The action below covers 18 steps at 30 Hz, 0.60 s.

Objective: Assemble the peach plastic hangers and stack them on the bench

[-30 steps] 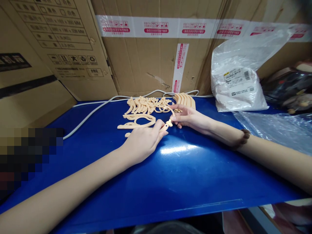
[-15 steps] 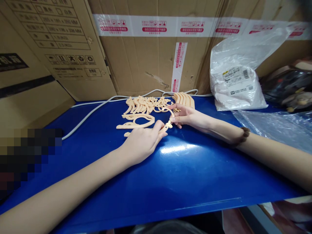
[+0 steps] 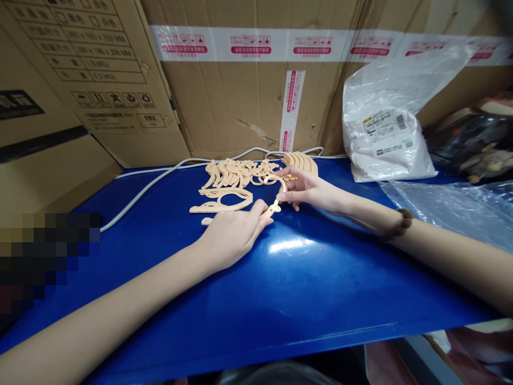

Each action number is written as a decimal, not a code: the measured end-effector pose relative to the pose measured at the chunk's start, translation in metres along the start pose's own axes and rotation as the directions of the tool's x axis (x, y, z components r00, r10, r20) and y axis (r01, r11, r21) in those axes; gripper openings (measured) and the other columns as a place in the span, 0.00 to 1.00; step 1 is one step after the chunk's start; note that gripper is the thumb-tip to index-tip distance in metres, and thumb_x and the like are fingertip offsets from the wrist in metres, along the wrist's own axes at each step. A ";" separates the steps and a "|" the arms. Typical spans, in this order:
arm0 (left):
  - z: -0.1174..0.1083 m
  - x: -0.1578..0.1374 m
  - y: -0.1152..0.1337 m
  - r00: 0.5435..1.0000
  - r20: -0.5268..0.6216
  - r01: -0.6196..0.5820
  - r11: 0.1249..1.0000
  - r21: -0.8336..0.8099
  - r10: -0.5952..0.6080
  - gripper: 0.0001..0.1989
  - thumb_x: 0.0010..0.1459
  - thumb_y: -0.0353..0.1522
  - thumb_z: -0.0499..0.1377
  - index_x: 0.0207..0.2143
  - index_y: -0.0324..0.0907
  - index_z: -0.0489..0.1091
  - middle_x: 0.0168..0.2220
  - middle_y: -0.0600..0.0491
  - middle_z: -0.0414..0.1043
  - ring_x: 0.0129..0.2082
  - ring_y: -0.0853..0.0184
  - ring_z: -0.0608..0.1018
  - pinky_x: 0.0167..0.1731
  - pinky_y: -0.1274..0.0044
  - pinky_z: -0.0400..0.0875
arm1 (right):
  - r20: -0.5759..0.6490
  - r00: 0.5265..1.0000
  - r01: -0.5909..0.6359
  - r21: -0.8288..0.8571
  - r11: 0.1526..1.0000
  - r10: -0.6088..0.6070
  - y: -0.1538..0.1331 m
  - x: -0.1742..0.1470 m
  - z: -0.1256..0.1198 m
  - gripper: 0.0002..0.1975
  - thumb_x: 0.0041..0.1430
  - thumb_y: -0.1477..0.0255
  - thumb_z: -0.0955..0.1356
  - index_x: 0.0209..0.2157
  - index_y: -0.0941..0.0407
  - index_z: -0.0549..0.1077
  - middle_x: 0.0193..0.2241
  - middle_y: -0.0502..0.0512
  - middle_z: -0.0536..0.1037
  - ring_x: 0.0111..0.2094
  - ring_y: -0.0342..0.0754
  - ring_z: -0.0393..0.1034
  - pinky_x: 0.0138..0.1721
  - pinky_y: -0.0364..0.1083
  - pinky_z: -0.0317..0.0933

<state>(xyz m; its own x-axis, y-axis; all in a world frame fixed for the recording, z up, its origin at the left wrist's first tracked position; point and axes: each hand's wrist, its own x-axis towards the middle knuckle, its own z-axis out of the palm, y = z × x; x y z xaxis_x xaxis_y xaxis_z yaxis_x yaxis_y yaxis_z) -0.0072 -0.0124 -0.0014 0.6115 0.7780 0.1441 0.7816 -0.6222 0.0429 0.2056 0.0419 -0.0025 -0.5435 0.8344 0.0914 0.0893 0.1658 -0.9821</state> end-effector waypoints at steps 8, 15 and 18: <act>0.001 0.000 0.000 1.000 -0.005 -0.009 0.999 0.045 0.009 0.17 0.69 0.40 0.40 0.43 0.41 0.63 0.35 0.49 0.77 0.31 0.60 0.79 0.28 0.75 0.64 | 0.004 0.999 0.053 -0.098 0.994 -0.053 -0.001 -0.001 -0.001 0.22 0.53 0.74 0.71 0.47 0.54 0.61 0.27 0.46 0.71 0.29 0.42 0.67 0.22 0.39 0.62; -0.001 0.000 0.003 1.000 0.007 -0.002 0.995 0.104 0.001 0.18 0.69 0.40 0.40 0.43 0.40 0.65 0.34 0.49 0.77 0.30 0.60 0.79 0.26 0.75 0.62 | -0.015 0.997 0.066 -0.148 0.987 -0.069 -0.005 -0.002 0.000 0.24 0.52 0.71 0.72 0.49 0.54 0.61 0.29 0.49 0.74 0.30 0.43 0.69 0.22 0.39 0.62; -0.001 0.000 0.003 1.000 0.023 -0.001 0.993 0.119 -0.001 0.18 0.69 0.40 0.40 0.44 0.40 0.65 0.35 0.48 0.77 0.31 0.59 0.79 0.25 0.75 0.62 | -0.011 0.998 0.060 -0.144 0.988 -0.062 -0.006 -0.002 0.002 0.25 0.52 0.71 0.72 0.49 0.54 0.62 0.29 0.49 0.74 0.30 0.43 0.69 0.22 0.39 0.61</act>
<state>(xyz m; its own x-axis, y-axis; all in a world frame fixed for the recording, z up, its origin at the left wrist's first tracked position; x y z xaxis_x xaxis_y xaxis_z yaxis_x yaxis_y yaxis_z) -0.0048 -0.0140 0.0003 0.6132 0.7806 0.1210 0.7898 -0.6087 -0.0750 0.2049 0.0379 0.0031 -0.5386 0.8284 0.1538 0.1763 0.2893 -0.9409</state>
